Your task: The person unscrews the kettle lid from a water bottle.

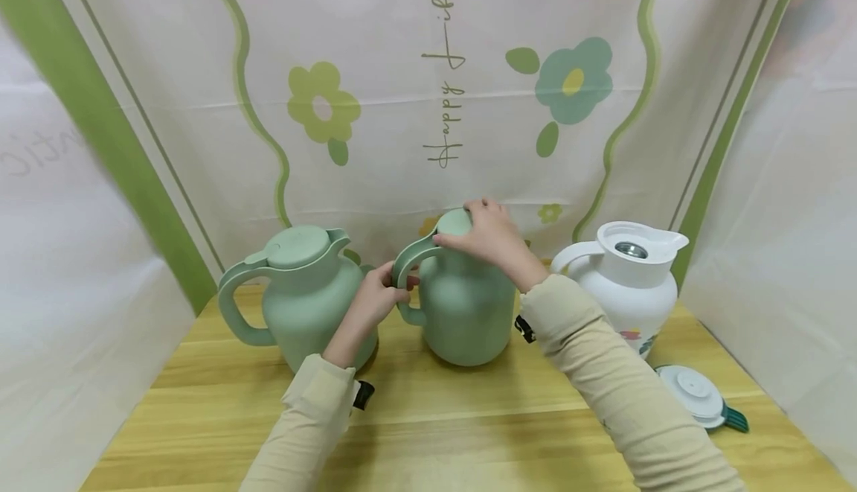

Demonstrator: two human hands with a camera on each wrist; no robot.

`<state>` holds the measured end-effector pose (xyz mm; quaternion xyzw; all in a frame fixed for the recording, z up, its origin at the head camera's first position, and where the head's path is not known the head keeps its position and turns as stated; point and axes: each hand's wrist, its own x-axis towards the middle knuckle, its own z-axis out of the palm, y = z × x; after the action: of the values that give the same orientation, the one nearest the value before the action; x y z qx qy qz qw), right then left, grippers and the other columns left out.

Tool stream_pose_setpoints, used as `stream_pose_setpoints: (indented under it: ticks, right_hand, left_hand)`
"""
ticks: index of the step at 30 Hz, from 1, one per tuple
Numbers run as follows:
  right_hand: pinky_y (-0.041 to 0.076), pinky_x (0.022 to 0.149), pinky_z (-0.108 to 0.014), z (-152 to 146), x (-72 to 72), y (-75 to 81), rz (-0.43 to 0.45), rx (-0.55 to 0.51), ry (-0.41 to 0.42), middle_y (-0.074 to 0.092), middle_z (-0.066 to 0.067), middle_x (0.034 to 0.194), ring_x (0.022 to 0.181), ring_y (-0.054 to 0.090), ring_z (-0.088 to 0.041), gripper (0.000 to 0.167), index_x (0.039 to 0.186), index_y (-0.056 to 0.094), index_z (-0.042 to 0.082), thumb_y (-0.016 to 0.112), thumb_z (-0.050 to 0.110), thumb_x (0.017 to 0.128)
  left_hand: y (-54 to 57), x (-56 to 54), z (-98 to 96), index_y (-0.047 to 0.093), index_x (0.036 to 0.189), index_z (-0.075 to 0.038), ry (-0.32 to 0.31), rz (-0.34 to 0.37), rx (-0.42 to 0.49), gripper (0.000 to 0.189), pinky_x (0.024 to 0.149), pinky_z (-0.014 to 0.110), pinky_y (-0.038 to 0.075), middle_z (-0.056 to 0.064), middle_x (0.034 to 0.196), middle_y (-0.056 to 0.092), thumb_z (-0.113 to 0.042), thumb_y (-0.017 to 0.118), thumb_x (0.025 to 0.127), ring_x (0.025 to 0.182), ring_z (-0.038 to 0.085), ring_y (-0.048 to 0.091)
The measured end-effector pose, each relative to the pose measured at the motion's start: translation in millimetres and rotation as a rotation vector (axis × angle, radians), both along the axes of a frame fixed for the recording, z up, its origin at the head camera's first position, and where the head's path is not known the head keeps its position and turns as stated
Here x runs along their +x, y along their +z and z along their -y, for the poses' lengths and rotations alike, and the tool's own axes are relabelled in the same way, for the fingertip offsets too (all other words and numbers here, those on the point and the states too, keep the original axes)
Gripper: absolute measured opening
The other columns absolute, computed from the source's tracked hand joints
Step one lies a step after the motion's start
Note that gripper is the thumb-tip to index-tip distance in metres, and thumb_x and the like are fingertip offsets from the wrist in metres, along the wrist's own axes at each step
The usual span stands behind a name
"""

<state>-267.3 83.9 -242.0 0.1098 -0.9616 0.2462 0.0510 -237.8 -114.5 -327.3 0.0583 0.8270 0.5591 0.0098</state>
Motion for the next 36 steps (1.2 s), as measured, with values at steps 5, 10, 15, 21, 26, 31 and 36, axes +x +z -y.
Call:
stream_pose_setpoints:
  ticks: [5,10,15,21,26,31,36]
  right_hand:
    - [0.040,0.093,-0.047,-2.9,3.1,2.4,0.020,0.006,-0.049,0.038,-0.024,0.132,0.119,0.034,-0.035,0.091,0.138,0.040,0.005,0.067,0.064,0.074]
    - [0.037,0.095,-0.046,-4.6,1.7,3.4,0.006,0.037,-0.041,0.041,-0.024,0.130,0.117,0.035,-0.036,0.091,0.136,0.042,0.003,0.067,0.063,0.073]
    - [0.035,0.099,-0.050,-9.9,-2.2,4.4,0.006,0.046,0.023,0.042,-0.023,0.137,0.122,0.035,-0.037,0.085,0.140,0.043,0.005,0.066,0.056,0.077]
    - [0.032,0.102,-0.052,-14.9,-4.5,7.1,0.015,0.092,0.129,0.040,-0.022,0.146,0.125,0.037,-0.038,0.078,0.144,0.040,0.004,0.059,0.043,0.079]
    - [0.032,0.105,-0.052,-13.0,-3.7,6.1,-0.005,0.084,0.136,0.043,-0.019,0.145,0.129,0.039,-0.038,0.077,0.143,0.041,0.006,0.058,0.052,0.083]
    - [0.032,0.106,-0.051,-8.2,-2.7,0.1,-0.079,0.079,0.089,0.050,-0.015,0.140,0.127,0.044,-0.037,0.081,0.136,0.048,0.010,0.062,0.064,0.078]
    - [0.035,0.103,-0.052,-8.7,-2.9,-2.4,-0.091,0.057,0.064,0.045,-0.018,0.140,0.125,0.043,-0.037,0.080,0.136,0.049,0.012,0.065,0.063,0.076]
  left_hand:
    - [1.5,0.8,-0.6,0.063,0.122,-0.007,-0.010,-0.007,-0.010,0.048,0.088,0.038,0.048,0.019,0.112,0.069,0.003,0.054,0.076,0.107,0.031,0.063]
    - [1.7,1.3,-0.3,0.063,0.121,-0.007,-0.013,-0.010,-0.008,0.047,0.087,0.037,0.048,0.019,0.112,0.069,0.003,0.054,0.076,0.106,0.030,0.063]
    - [2.9,2.1,-0.8,0.063,0.122,-0.008,-0.005,-0.004,-0.012,0.048,0.086,0.037,0.049,0.016,0.111,0.070,0.003,0.054,0.076,0.109,0.032,0.062]
    - [5.1,3.7,-2.6,0.063,0.122,-0.007,-0.002,-0.005,-0.002,0.046,0.086,0.038,0.049,0.017,0.112,0.070,0.004,0.055,0.078,0.109,0.032,0.062]
    - [5.2,4.3,-2.7,0.063,0.121,-0.006,-0.004,-0.007,0.009,0.045,0.083,0.035,0.048,0.018,0.112,0.070,0.005,0.054,0.078,0.109,0.033,0.061]
    - [4.5,4.0,-1.7,0.063,0.120,-0.006,0.000,-0.008,0.010,0.044,0.081,0.034,0.048,0.017,0.111,0.070,0.005,0.054,0.078,0.108,0.033,0.062]
    - [3.5,2.9,-1.6,0.063,0.120,-0.006,0.005,-0.007,0.007,0.044,0.083,0.036,0.049,0.018,0.111,0.070,0.006,0.054,0.078,0.105,0.029,0.063]
